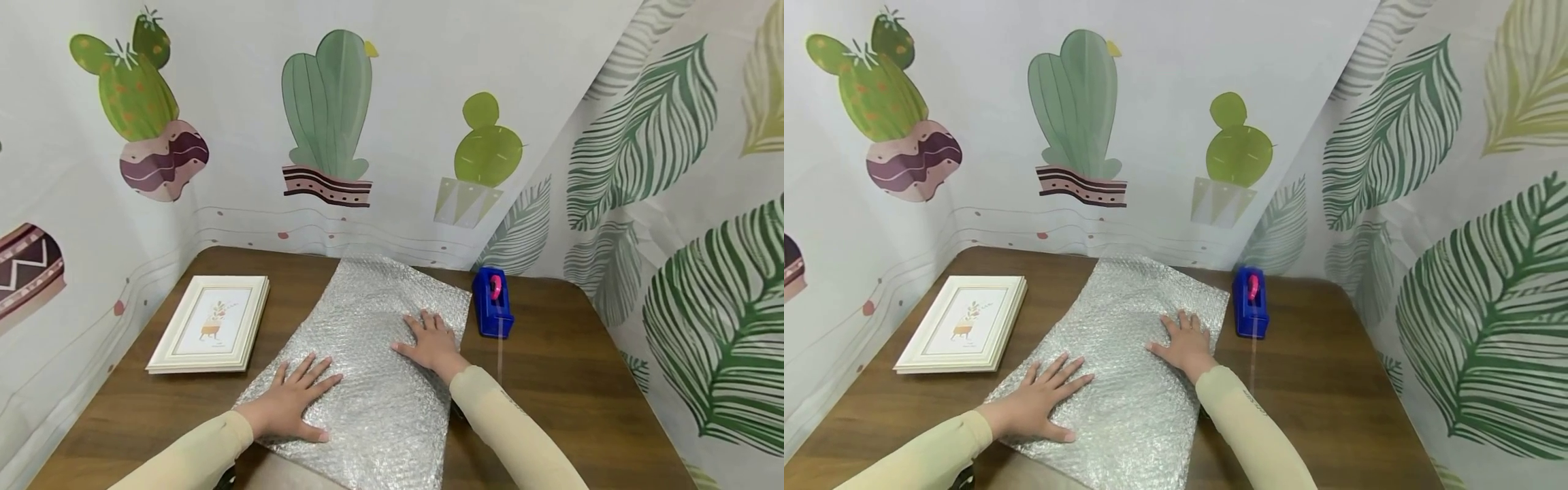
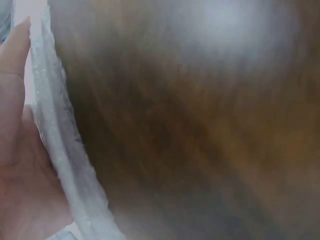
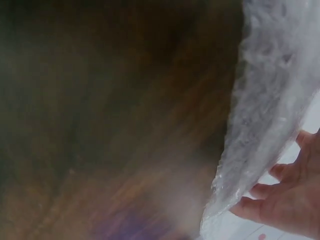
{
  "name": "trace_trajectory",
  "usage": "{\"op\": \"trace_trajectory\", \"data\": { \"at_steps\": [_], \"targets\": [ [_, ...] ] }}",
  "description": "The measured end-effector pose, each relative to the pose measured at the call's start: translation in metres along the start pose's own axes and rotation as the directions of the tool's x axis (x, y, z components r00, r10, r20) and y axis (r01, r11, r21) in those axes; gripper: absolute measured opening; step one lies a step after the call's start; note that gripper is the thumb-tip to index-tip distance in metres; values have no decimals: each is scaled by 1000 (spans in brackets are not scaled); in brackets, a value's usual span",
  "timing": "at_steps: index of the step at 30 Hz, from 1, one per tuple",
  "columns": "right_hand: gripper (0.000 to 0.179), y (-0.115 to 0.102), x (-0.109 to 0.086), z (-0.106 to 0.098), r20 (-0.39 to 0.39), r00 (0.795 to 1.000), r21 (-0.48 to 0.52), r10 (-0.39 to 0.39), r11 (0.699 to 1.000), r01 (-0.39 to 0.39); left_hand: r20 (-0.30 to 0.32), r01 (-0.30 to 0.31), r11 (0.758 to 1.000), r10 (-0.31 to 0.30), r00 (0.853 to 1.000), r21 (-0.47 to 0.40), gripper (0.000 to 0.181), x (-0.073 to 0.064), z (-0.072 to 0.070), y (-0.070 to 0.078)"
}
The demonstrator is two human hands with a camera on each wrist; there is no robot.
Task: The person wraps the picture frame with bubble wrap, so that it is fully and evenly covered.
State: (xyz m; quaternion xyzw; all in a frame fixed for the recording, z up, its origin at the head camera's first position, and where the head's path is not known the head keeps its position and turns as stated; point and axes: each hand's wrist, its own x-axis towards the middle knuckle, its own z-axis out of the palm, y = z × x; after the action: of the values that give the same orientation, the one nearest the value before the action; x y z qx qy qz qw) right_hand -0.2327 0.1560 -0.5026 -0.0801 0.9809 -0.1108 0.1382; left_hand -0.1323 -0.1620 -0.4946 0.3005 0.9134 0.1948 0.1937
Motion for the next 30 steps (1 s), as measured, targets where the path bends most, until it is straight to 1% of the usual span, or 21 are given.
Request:
{"op": "trace_trajectory", "data": {
  "at_steps": [5, 8, 10, 14, 19, 22, 25, 27, 30],
  "targets": [
    [80, -6, -7, 3, -39, 999, -26, 20, 999, -21, -2, -41, 999, 41, 999, 7, 102, 1, -8, -9],
    [79, -12, -13, 4, -60, 998, -39, 32, 999, -35, 12, -41, 999, 41, 999, 9, 103, 2, -14, -12],
    [79, -15, -16, 6, -68, 997, -40, 44, 998, -47, 34, -25, 1000, 25, 999, 0, 103, 2, -18, -13],
    [79, -20, -23, 10, -99, 993, -36, 61, 997, -65, 86, 26, 999, -24, 996, -20, 103, 3, -26, -14],
    [79, -28, -34, 12, -113, 990, -45, 88, 995, -94, 127, 73, 997, -69, 990, -28, 102, 1, -33, -14],
    [79, -34, -39, 10, -104, 989, -44, 107, 993, -112, 130, 101, 994, -96, 987, -39, 102, -1, -35, -13],
    [78, -34, -41, 7, -83, 991, -36, 109, 993, -112, 119, 117, 992, -111, 987, -52, 101, -3, -34, -12],
    [74, -29, -41, 4, -76, 993, -8, 91, 996, -92, 105, 110, 992, -104, 989, -60, 101, -5, -32, -11],
    [69, -16, -41, -4, -68, 997, 29, 35, 999, -33, 80, 98, 992, -91, 993, -77, 104, -8, -28, -6]
  ]
}}
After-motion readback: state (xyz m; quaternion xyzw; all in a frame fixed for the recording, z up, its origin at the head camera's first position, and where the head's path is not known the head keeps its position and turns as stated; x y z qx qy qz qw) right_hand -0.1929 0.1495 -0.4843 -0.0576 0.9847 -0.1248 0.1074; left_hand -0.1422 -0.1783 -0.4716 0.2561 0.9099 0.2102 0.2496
